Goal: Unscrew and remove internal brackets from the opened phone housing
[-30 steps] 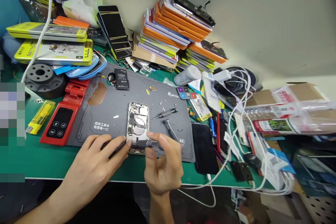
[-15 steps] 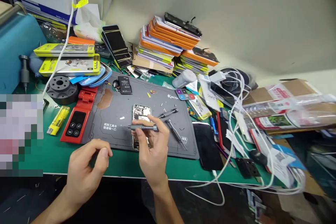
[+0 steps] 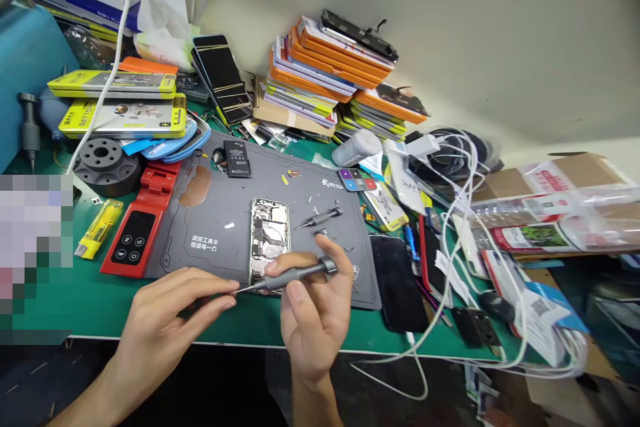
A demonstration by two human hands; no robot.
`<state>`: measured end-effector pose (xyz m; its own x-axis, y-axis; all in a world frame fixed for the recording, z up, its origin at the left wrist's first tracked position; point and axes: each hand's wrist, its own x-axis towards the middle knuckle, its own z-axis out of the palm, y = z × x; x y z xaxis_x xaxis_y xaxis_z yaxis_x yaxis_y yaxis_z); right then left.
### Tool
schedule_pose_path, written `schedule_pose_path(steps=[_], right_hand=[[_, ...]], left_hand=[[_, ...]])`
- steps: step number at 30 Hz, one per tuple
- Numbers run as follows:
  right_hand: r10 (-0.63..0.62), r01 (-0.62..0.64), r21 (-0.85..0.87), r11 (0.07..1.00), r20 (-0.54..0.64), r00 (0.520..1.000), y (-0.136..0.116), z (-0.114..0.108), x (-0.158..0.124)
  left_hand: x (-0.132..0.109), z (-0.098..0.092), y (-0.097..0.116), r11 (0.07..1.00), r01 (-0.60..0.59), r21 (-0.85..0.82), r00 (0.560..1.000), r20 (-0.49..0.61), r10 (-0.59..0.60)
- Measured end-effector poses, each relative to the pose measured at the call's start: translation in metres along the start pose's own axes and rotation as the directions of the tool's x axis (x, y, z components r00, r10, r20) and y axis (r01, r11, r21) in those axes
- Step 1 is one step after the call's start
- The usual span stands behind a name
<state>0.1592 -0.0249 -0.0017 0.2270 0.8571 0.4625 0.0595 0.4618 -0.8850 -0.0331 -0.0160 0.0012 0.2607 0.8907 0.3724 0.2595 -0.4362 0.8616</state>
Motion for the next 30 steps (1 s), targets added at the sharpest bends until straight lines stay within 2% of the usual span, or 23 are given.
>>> schedule_pose_path(steps=[3, 13, 19, 30], right_hand=[[-0.045, 0.045, 0.003, 0.999, 0.031, 0.999, 0.0002, 0.0031, -0.0001], [0.046, -0.047, 0.033, 0.998, 0.037, 0.998, -0.0008, -0.0013, -0.0012], [0.051, -0.049, -0.028, 0.998, 0.065, 0.997, -0.0015, -0.0016, 0.0003], [0.074, -0.079, 0.053, 0.996, 0.087, 0.993, -0.0013, -0.0002, 0.0013]], left_hand=[[0.0023, -0.0007, 0.0009, 1.0, -0.014, -0.02, 1.0, 0.0, 0.014], [0.0036, -0.0036, -0.0002, 0.998, -0.035, -0.057, 0.998, 0.056, 0.038], [0.0036, -0.0051, -0.0005, 0.996, -0.051, -0.07, 0.995, 0.085, 0.057], [0.001, -0.0052, -0.0014, 0.993, -0.027, -0.113, 0.996, 0.076, 0.036]])
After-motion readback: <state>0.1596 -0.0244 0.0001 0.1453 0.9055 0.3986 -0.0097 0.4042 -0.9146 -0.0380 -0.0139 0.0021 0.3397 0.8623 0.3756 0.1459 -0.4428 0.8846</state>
